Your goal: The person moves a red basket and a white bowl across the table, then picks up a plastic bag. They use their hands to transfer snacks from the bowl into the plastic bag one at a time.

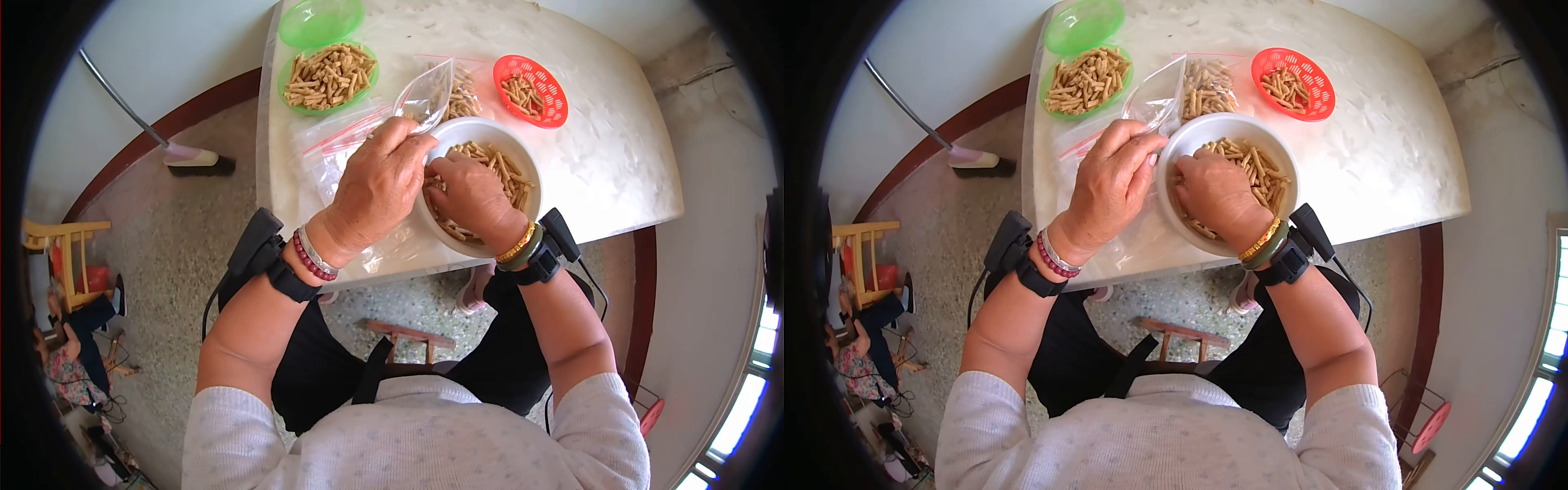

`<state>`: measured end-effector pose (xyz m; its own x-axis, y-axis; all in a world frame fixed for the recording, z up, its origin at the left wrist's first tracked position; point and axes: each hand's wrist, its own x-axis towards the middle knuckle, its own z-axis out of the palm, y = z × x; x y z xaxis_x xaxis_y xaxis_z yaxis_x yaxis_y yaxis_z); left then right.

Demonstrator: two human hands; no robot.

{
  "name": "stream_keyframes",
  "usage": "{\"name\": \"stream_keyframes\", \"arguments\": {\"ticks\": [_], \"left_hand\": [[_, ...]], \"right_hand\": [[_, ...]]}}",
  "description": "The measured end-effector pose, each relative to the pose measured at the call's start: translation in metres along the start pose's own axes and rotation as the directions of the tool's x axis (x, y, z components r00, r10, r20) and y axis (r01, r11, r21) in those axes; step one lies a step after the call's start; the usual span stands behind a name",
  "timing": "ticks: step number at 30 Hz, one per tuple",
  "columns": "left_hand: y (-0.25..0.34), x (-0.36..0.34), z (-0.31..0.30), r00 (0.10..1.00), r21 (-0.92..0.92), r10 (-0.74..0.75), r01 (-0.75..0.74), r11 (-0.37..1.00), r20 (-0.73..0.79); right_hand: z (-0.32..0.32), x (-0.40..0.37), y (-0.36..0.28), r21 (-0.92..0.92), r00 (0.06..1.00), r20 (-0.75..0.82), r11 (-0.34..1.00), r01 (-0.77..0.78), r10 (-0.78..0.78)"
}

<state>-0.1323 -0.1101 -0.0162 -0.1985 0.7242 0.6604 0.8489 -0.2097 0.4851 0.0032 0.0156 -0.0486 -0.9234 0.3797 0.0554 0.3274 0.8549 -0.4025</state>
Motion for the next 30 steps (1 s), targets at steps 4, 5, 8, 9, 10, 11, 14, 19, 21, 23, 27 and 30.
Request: {"name": "stream_keyframes", "arguments": {"ticks": [4,5,8,9,10,11,14,19,21,23,27,30], "left_hand": [[-0.001,0.000,0.001,1.000,-0.014,0.006,-0.006,1.000,0.001],[-0.001,0.000,0.000,1.000,-0.021,0.008,-0.008,1.000,0.006],[-0.001,0.000,-0.001,1.000,-0.032,-0.017,0.017,0.999,0.003],[0.000,0.000,-0.002,1.000,-0.030,-0.019,0.019,0.999,0.003],[0.000,0.001,-0.002,1.000,-0.023,-0.020,0.021,1.000,0.006],[0.000,0.001,-0.002,1.000,-0.016,-0.022,0.022,1.000,0.008],[0.000,0.001,-0.002,1.000,-0.028,-0.027,0.027,0.999,0.011],[0.001,-0.002,0.005,0.998,-0.087,-0.057,0.060,0.994,0.030],[0.001,-0.004,0.007,0.996,-0.106,-0.081,0.085,0.991,0.047],[0.003,-0.005,0.010,0.994,-0.145,-0.092,0.100,0.984,0.060],[0.005,-0.005,0.012,0.991,-0.142,-0.102,0.114,0.983,0.089],[0.003,-0.005,0.011,0.992,-0.121,-0.101,0.110,0.987,0.082]], "right_hand": [[-0.001,0.000,0.003,0.000,0.994,-0.002,0.994,0.106,-0.106],[-0.004,-0.001,0.005,0.001,0.994,-0.001,0.994,0.105,-0.105],[-0.016,-0.005,0.011,0.013,0.991,0.042,0.992,0.129,-0.129],[-0.020,-0.005,0.017,0.018,0.988,0.133,0.997,0.080,-0.082],[-0.023,-0.005,0.023,0.018,0.974,0.223,0.999,0.031,-0.034],[-0.026,-0.004,0.028,0.051,0.976,0.213,0.998,0.028,-0.038],[-0.041,-0.009,0.036,0.202,0.991,0.134,0.979,0.001,-0.029],[-0.056,-0.012,0.031,0.522,0.975,0.143,0.824,-0.219,0.169],[-0.059,-0.013,0.028,0.646,0.970,0.159,0.724,-0.244,0.186],[-0.060,-0.015,0.028,0.775,0.964,0.192,0.575,-0.264,0.185],[-0.069,-0.016,0.024,0.836,0.961,0.223,0.476,-0.274,0.162],[-0.065,-0.016,0.028,0.803,0.963,0.195,0.534,-0.266,0.187]]}}
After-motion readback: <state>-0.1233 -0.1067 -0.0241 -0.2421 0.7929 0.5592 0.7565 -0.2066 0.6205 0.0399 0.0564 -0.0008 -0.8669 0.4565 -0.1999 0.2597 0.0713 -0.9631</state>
